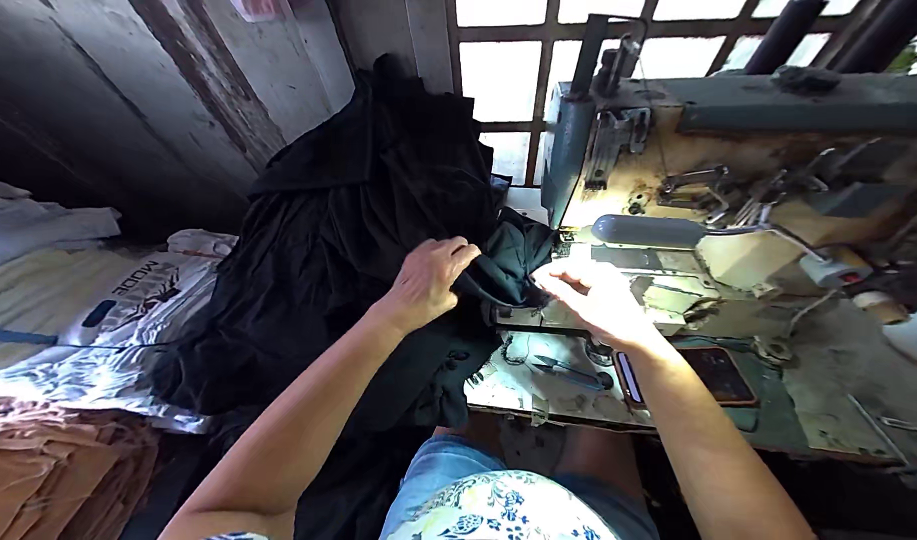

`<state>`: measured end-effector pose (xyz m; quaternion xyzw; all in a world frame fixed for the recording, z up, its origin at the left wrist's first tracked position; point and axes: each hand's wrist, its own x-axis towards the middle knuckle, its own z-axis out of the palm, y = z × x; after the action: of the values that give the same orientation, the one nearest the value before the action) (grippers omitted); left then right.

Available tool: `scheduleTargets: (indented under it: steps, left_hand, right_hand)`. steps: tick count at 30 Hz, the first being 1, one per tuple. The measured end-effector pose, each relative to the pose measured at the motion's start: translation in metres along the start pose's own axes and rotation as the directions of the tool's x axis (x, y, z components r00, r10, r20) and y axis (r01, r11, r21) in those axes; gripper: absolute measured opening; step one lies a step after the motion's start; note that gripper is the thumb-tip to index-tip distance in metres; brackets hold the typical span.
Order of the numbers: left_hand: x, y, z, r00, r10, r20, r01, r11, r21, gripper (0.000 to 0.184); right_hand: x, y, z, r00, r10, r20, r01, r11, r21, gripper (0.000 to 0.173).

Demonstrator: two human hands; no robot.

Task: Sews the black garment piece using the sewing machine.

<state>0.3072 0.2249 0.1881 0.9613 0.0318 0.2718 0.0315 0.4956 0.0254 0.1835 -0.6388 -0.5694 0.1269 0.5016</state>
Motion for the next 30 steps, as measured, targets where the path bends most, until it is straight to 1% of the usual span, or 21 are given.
scheduleTargets:
  steps: [1,2,3,4,5,6,7,8,9,10,12,14,16,17,19,20,22,24,26,28,30]
  left_hand:
    - [-0.002,0.000,-0.005,0.989,0.080,-0.124,-0.069,0.993,0.096,0.038]
    - [-0.005,0.001,-0.010,0.973,0.123,-0.197,-0.093,0.983,0.156,0.034]
    - [-0.010,0.003,-0.013,0.968,0.131,-0.214,-0.093,0.980,0.178,0.036]
    - [-0.014,0.007,-0.014,0.978,0.114,-0.175,-0.087,0.984,0.155,0.043]
    - [-0.018,0.013,-0.013,0.990,0.101,-0.101,-0.092,0.991,0.098,0.047]
    - [-0.020,0.020,-0.012,0.991,0.128,-0.026,-0.127,0.991,0.042,0.046]
    - [-0.021,0.028,-0.010,0.984,0.177,0.013,-0.177,0.984,-0.019,0.046]
    - [-0.018,0.037,-0.009,0.975,0.220,0.015,-0.218,0.972,-0.087,0.048]
    - [-0.013,0.047,-0.010,0.968,0.251,-0.011,-0.250,0.958,-0.144,0.046]
    - [-0.006,0.055,-0.009,0.961,0.272,-0.058,-0.278,0.946,-0.168,0.039]
    - [0.012,0.067,-0.002,0.938,0.328,-0.113,-0.340,0.934,-0.109,0.023]
    - [0.027,0.069,0.013,0.910,0.414,-0.001,-0.414,0.910,0.010,0.029]
    - [0.036,0.064,0.026,0.873,0.471,0.124,-0.483,0.872,0.084,0.023]
    - [0.037,0.060,0.028,0.868,0.476,0.142,-0.491,0.866,0.096,0.017]
    - [0.035,0.058,0.022,0.885,0.451,0.115,-0.459,0.886,0.064,0.018]
    - [0.032,0.061,0.015,0.896,0.430,0.111,-0.436,0.899,0.044,0.019]
    - [0.022,0.069,0.007,0.903,0.420,0.093,-0.423,0.906,0.013,0.030]
    - [0.014,0.069,0.011,0.909,0.404,0.105,-0.411,0.910,0.058,0.037]
    - [0.009,0.056,0.020,0.940,0.311,0.139,-0.327,0.939,0.104,0.032]
    - [0.008,0.049,0.026,0.965,0.235,0.115,-0.248,0.961,0.118,0.025]
    - [0.011,0.054,0.028,0.956,0.291,0.015,-0.289,0.941,0.173,0.004]
  right_hand:
    - [-0.006,0.000,0.003,1.000,0.019,-0.004,-0.019,0.997,0.072,0.015]
    - [-0.012,0.003,0.006,0.999,0.028,-0.018,-0.026,0.993,0.114,0.017]
    - [-0.020,0.008,0.010,0.999,0.028,-0.038,-0.023,0.991,0.128,0.020]
    - [-0.028,0.013,0.014,0.998,0.024,-0.061,-0.015,0.991,0.133,0.022]
    - [-0.036,0.018,0.017,0.996,0.019,-0.090,-0.007,0.991,0.130,0.023]
    - [-0.042,0.020,0.019,0.992,0.017,-0.121,-0.003,0.993,0.122,0.023]
    - [-0.048,0.022,0.020,0.989,0.009,-0.147,0.007,0.994,0.110,0.023]
    - [-0.053,0.024,0.021,0.987,-0.002,-0.162,0.019,0.995,0.103,0.022]
    - [-0.057,0.024,0.022,0.986,-0.003,-0.164,0.021,0.994,0.103,0.021]
    - [-0.060,0.024,0.024,0.988,-0.002,-0.157,0.021,0.993,0.117,0.020]
    - [-0.062,0.026,0.028,0.991,-0.021,-0.131,0.036,0.993,0.114,0.019]
    - [-0.063,0.030,0.029,0.990,-0.085,-0.117,0.091,0.995,0.045,0.018]
    - [-0.067,0.034,0.027,0.982,-0.165,-0.098,0.160,0.986,-0.052,0.016]
    - [-0.069,0.036,0.024,0.975,-0.207,-0.086,0.199,0.976,-0.089,0.017]
    - [-0.074,0.039,0.020,0.956,-0.279,-0.084,0.269,0.956,-0.114,0.016]
    - [-0.075,0.041,0.017,0.945,-0.314,-0.093,0.303,0.946,-0.112,0.016]
    - [-0.078,0.044,0.015,0.920,-0.375,-0.112,0.365,0.925,-0.103,0.017]
    - [-0.079,0.046,0.012,0.900,-0.419,-0.122,0.410,0.907,-0.092,0.016]
    - [-0.081,0.047,0.008,0.887,-0.440,-0.140,0.433,0.898,-0.080,0.013]
    - [-0.081,0.049,0.003,0.882,-0.441,-0.169,0.437,0.897,-0.064,0.011]
    - [-0.083,0.052,0.002,0.888,-0.411,-0.207,0.414,0.910,-0.033,0.010]
